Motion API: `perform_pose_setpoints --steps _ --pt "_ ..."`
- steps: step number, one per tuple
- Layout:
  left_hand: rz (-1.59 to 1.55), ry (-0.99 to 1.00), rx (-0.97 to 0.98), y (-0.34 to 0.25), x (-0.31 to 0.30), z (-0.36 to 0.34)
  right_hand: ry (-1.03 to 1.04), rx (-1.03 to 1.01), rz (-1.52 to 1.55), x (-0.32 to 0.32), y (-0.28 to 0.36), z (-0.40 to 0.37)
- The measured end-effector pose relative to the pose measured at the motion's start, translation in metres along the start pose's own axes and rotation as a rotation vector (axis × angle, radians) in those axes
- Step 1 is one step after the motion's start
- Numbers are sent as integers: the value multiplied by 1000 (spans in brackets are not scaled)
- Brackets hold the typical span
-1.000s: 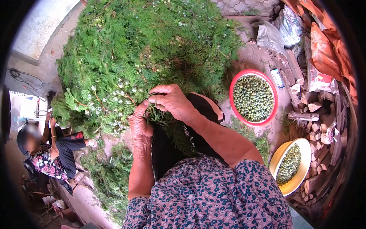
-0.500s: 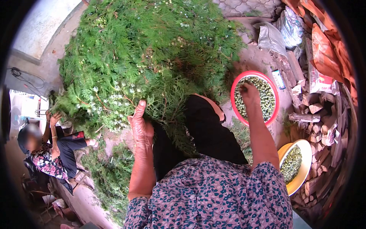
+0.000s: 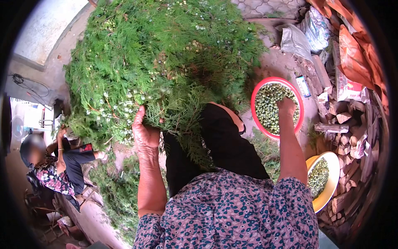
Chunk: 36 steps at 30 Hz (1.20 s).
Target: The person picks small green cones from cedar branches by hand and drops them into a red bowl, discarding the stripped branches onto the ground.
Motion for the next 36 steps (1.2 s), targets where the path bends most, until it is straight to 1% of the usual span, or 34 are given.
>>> perform_pose_setpoints --steps 1,2,4,7,8,9,10,11,14,15,17,18,19,20,21,22,23,24,25,27,29,32,34,36 --pt "1 3 -1 0 0 1 58 209 840 35 24 -24" --pt "11 -12 -1 1 -2 2 96 127 742 45 112 -74" --pt "24 -28 0 1 -2 2 224 -61 637 69 211 -132" --pt "82 -135 -13 1 -7 -2 539 -285 494 116 301 -198" --pt "82 -134 -12 4 -10 1 643 -343 504 128 325 -221" --pt "103 -138 12 7 -17 6 695 -408 393 141 342 -237" --pt "122 -141 36 6 -19 8 719 -542 371 149 360 -255" --pt "119 -140 39 6 -19 9 683 -752 333 158 374 -265" --pt "97 -26 51 6 -3 3 768 -711 459 178 382 -281" --pt "138 -20 2 6 1 -3 771 -715 456 177 383 -285" --pt "149 -16 9 5 5 -5 849 -624 408 183 378 -293" --pt "165 -11 14 6 7 -4 849 -626 404 183 378 -296" --pt "214 -63 59 3 4 -3 826 -627 443 181 377 -296" --pt "212 -63 57 3 6 -3 801 -627 483 179 377 -295" --pt "175 -50 18 6 8 -3 819 -596 546 181 374 -293" --pt "138 -37 -20 9 11 -3 819 -597 544 179 372 -293" --pt "15 -14 -24 14 9 4 806 -616 569 175 372 -292" --pt "13 -13 -23 12 11 3 792 -635 594 170 373 -291" --pt "17 -19 -59 12 14 0 819 -584 616 172 367 -290" --pt "20 -27 -95 15 15 -4 820 -598 596 166 368 -294" --pt "88 59 -13 9 23 -5 818 -610 577 165 368 -294" --pt "163 108 -12 13 14 1 815 -632 645 167 366 -292" --pt "118 126 -47 14 16 1 821 -575 650 171 361 -289" --pt "202 136 -65 15 21 -2 831 -585 647 168 364 -292"
Point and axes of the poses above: each hand's wrist, its own z-axis towards the middle knuckle, its own x-axis out of the palm, y = z × x, the point moved 9 cm from there along z, towards the middle knuckle, and after that the axes turned 3 degrees about -z, right-handed, at the moved point
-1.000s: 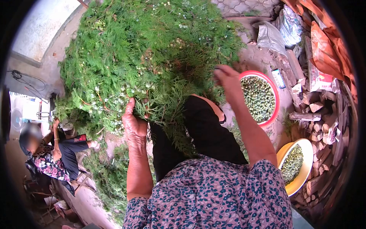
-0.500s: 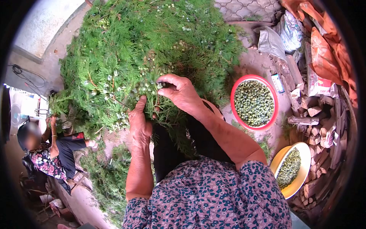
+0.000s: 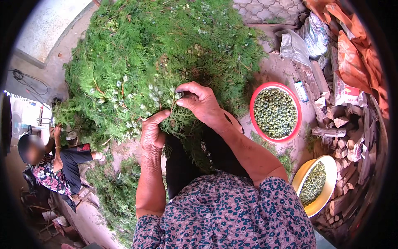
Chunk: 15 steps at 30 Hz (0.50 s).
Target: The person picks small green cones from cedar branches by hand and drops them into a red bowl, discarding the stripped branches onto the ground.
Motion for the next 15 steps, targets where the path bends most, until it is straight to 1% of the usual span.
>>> perform_pose_setpoints --steps 7,11,13,14,15 --pt "-66 5 64 -2 6 -2 7 -29 -103 5 2 0" --pt "-49 13 35 3 4 -1 -13 -94 -124 7 3 1" --pt "-38 0 39 2 6 -4 -146 -129 23 -1 2 -2" --pt "-38 2 38 2 7 -6 -147 -129 21 -4 1 0" --pt "-23 -53 26 2 1 -7 -258 -16 182 -19 -11 4"
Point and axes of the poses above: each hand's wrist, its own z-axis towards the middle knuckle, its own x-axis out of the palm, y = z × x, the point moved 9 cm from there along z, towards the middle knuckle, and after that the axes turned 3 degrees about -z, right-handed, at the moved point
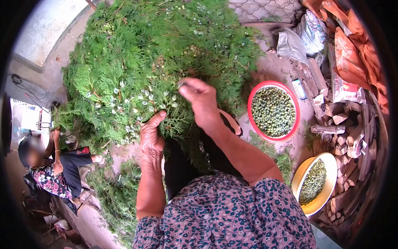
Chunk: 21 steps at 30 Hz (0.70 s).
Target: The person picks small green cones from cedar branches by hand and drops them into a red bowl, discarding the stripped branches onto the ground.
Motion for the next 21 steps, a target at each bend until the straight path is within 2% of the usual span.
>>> perform_pose_setpoints --steps 1,2,3,5,7,11,13,15,17,19,21 --pt "17 -54 -11 0 -5 -1 -124 123 145 -15 -12 5" --pt "13 -77 3 -1 -4 -2 -76 93 284 -18 -11 12" --pt "12 -77 3 0 -5 -1 -76 93 284 -20 -5 12" --pt "7 -57 -1 3 -6 2 91 226 587 -2 4 8" --pt "5 -28 28 1 -3 1 62 267 564 2 7 6" --pt "21 40 121 -3 7 -3 158 271 242 14 4 3" --pt "43 59 126 -2 8 -3 232 197 28 22 9 2" --pt "69 58 104 1 7 -2 217 225 -44 21 6 1" --pt "65 55 124 -2 7 -3 260 -104 -481 24 22 3" --pt "52 63 83 4 4 -2 262 -174 -555 26 21 3" --pt "53 55 65 5 4 -2 217 -404 -654 28 33 2"
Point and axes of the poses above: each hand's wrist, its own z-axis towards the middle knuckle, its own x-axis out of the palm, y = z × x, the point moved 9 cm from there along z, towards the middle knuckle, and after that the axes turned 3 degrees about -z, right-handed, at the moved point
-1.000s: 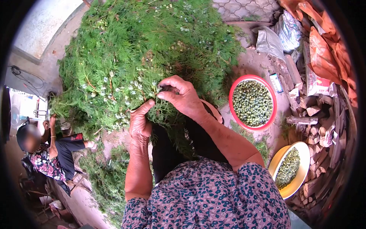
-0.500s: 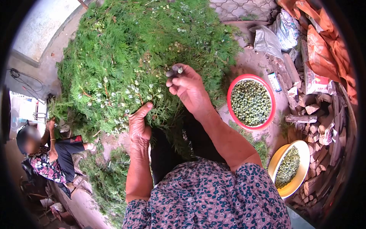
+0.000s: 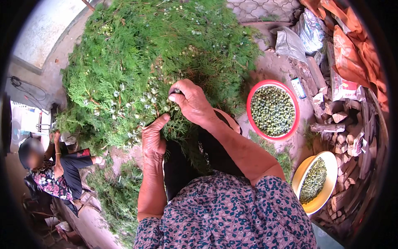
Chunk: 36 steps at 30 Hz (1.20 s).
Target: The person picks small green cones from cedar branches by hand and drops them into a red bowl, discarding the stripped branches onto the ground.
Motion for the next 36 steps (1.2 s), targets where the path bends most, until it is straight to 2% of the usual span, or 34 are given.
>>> perform_pose_setpoints --steps 1,3,7,9,10,12,13,14,17,18,20,21,26,28,29,31,32,34,35,36 --pt "-1 -9 -15 1 0 -1 -1 -1 0 0 2 -1" --pt "-7 -6 5 -2 4 -2 49 441 306 9 -26 -15" --pt "-12 -3 1 -1 3 -2 -45 546 504 13 -30 -27" --pt "-18 -15 -1 -1 4 -5 -92 714 675 17 -37 -36" --pt "-23 -27 0 -2 4 -6 -92 713 674 15 -40 -35" --pt "-21 -73 -25 1 -4 -8 -254 547 671 -12 -47 -22" --pt "-19 -119 -51 4 -10 -8 -248 499 656 -20 -49 -17" --pt "-19 -119 -54 4 -13 -8 -249 501 655 -21 -50 -19" --pt "-64 -131 -91 6 -16 -8 -131 722 1082 -2 -40 -28" --pt "-64 -131 -93 7 -17 -7 -133 723 1082 0 -42 -33" --pt "-53 -113 -103 11 -18 -4 122 758 958 19 -44 -44" --pt "-75 -93 -97 10 -15 -4 171 727 947 23 -39 -44" --pt "-58 -80 -86 8 -13 -5 247 814 798 31 -33 -46" --pt "-75 -70 -82 9 -10 -5 143 697 526 16 -33 -39" --pt "-58 -68 -51 7 -8 -6 143 699 526 22 -37 -40" --pt "-30 -78 -54 8 -8 -7 -238 132 73 -10 -9 -26" --pt "-30 -75 -56 9 -8 -8 -240 133 71 -10 -15 -27" --pt "-47 -140 -74 11 -15 -7 -400 141 -77 -30 -21 -24" --pt "-61 -151 -81 14 -19 -6 -378 281 -17 -39 -38 -23" --pt "-61 -152 -81 13 -19 -6 -301 548 361 -34 -59 -28"
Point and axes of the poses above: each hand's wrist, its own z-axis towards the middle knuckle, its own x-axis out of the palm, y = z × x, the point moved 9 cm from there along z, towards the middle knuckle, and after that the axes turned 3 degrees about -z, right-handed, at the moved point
